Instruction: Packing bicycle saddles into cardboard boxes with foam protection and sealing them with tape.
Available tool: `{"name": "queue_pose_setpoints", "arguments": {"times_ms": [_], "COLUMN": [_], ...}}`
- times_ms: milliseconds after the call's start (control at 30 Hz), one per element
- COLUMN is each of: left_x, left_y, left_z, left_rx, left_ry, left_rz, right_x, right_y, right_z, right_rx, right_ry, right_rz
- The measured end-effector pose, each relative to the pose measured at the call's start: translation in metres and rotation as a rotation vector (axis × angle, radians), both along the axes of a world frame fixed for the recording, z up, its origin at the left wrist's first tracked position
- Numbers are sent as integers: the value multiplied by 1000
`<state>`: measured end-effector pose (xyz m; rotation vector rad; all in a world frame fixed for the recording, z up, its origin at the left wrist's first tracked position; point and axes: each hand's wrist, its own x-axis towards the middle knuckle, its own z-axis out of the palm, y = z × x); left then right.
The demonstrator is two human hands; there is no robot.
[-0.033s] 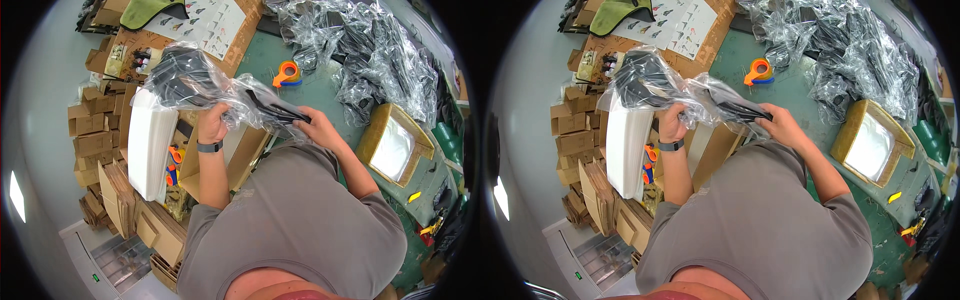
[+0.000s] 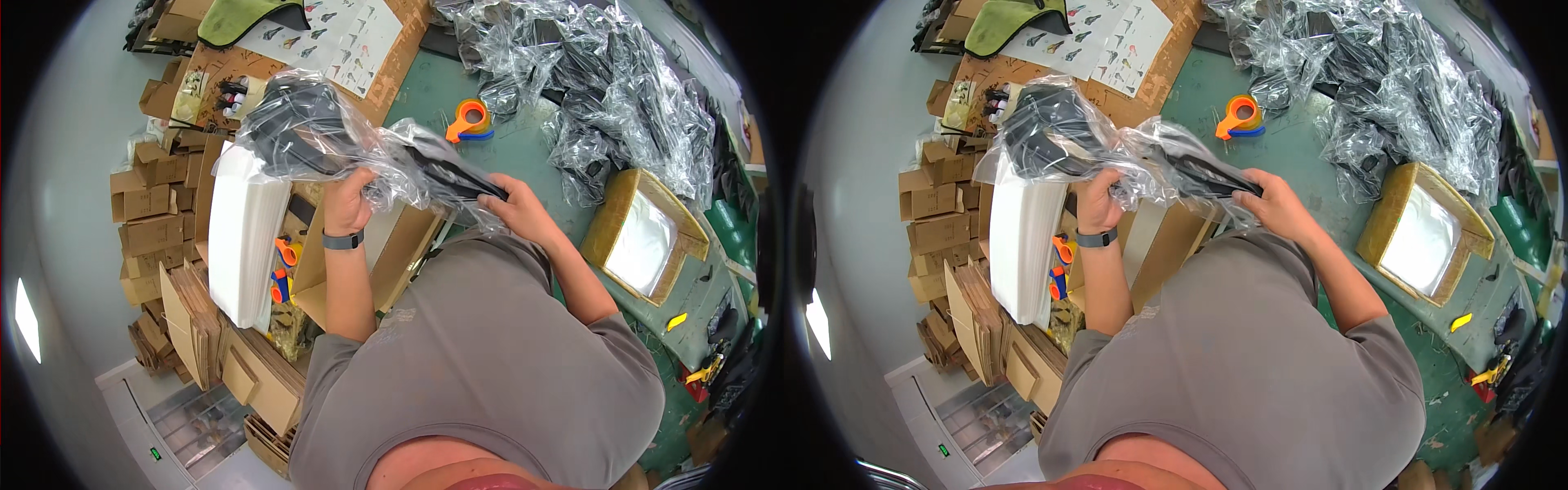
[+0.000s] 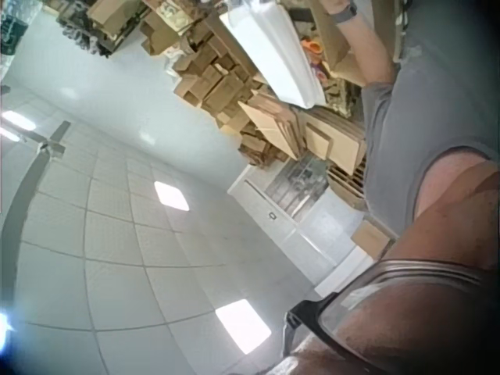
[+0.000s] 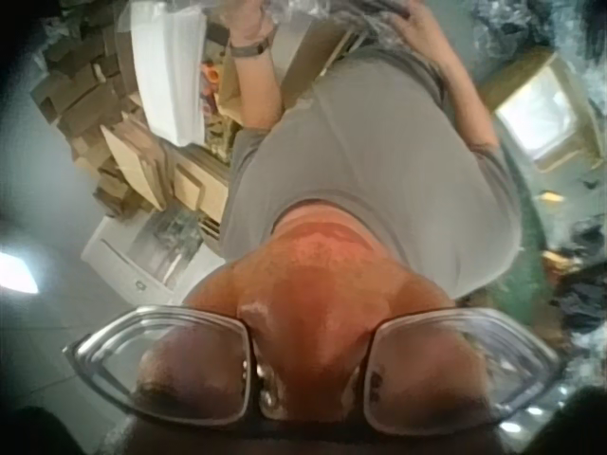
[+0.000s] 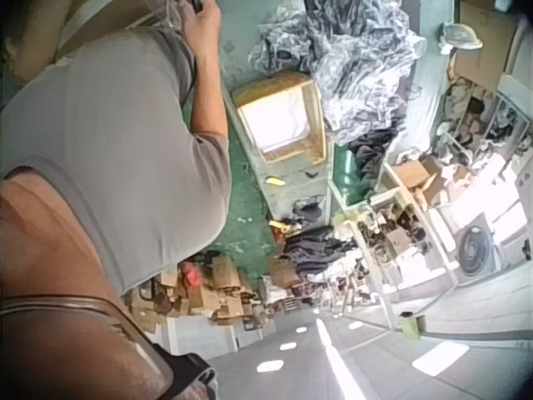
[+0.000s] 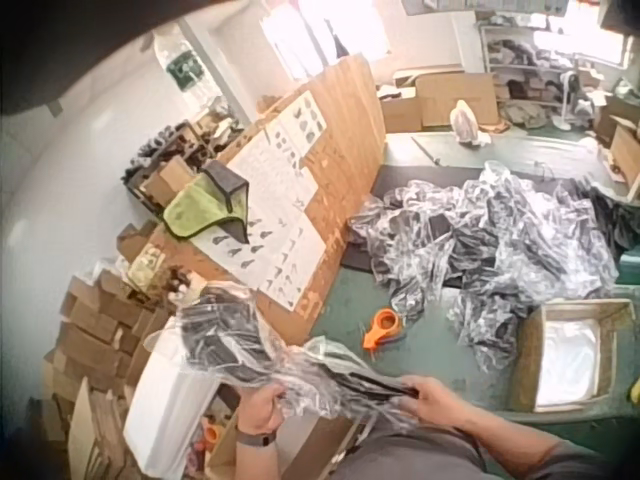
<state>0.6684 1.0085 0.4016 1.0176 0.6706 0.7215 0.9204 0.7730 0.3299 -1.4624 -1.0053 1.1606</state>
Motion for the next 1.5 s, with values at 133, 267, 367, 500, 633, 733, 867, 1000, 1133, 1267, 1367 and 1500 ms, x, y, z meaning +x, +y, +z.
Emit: {"name": "queue_pose_setpoints", "arguments": {"times_ms": [133,267,367,500,633,733,867,1000,1133,1267,1367,1500], "left_x": [-10,-39,-41,-39,-9,-19,-33,-48,-81,-104,-105,-111], "left_y": [-25,-50,-61,-70,-76,-69,-69,-81,-73,-82,-90,-90], "left_z": [3,-39,-55,-81,-53,-64,-62,-62,-59,-63,-81,-137], "left_rx": [47,-106,-425,-430,-342,-312,-257,-236,-240,-268,-258,-177], "left_ry": [-59,-123,-275,-295,-322,-303,-318,-265,-199,-213,-229,-307], "left_rz": [20,182,120,135,257,362,401,286,196,173,233,380], "right_x": [-22,-24,-34,-52,-77,-82,-91,-100,-85,-86,-133,-213], "right_y": [8,18,32,51,69,73,67,72,95,110,126,131], "right_z": [9,27,27,12,40,52,10,42,54,49,81,83], "right_rx": [-17,-156,-146,61,136,-38,-117,-211,-272,4,287,496], "right_ry": [197,514,562,243,150,138,337,610,599,28,-438,-769], "right_rz": [-172,-258,-243,24,125,170,189,208,59,74,193,409]}}
